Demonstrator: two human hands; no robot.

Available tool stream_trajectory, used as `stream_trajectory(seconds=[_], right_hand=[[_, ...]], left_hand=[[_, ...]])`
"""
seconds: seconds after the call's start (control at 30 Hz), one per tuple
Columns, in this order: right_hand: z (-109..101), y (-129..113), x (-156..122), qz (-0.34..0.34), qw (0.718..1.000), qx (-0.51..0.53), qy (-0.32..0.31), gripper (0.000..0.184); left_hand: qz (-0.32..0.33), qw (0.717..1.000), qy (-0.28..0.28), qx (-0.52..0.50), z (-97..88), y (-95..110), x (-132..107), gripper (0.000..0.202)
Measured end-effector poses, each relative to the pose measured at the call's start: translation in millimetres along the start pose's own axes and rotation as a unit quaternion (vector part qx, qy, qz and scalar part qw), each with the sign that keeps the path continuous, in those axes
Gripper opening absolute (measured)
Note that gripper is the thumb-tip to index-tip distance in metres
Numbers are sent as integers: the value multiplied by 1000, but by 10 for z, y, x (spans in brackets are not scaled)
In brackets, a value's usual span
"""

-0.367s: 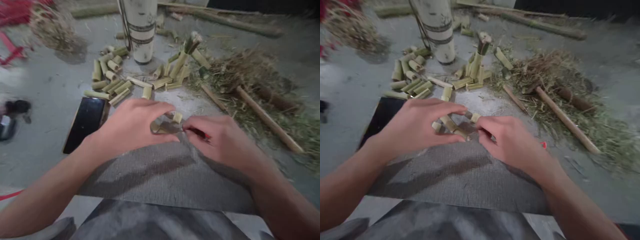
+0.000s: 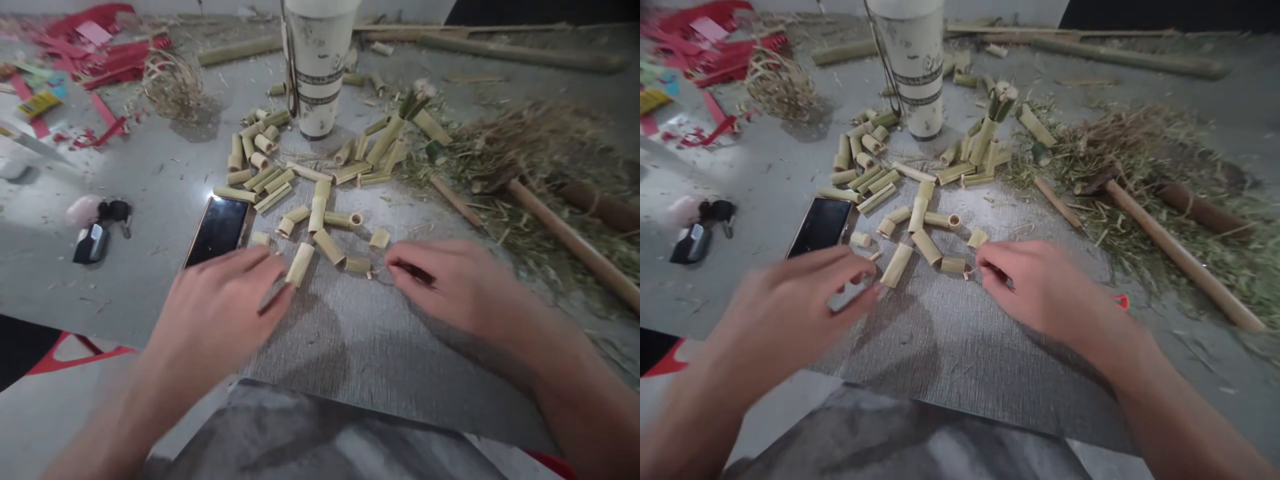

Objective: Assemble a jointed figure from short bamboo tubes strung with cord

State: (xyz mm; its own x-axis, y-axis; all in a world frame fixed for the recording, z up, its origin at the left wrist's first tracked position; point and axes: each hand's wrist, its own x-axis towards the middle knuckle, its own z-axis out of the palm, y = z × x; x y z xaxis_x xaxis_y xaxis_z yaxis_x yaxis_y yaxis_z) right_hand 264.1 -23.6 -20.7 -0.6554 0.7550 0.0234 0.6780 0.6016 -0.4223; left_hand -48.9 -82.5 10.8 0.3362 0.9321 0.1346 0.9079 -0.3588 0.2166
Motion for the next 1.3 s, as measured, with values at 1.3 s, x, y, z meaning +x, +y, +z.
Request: stream_trajectory(seconds=[1.3], right_hand=[[368, -705, 395, -154, 976, -144, 48, 28]], left_hand=[[2, 995, 98, -7, 651, 11, -504, 23]])
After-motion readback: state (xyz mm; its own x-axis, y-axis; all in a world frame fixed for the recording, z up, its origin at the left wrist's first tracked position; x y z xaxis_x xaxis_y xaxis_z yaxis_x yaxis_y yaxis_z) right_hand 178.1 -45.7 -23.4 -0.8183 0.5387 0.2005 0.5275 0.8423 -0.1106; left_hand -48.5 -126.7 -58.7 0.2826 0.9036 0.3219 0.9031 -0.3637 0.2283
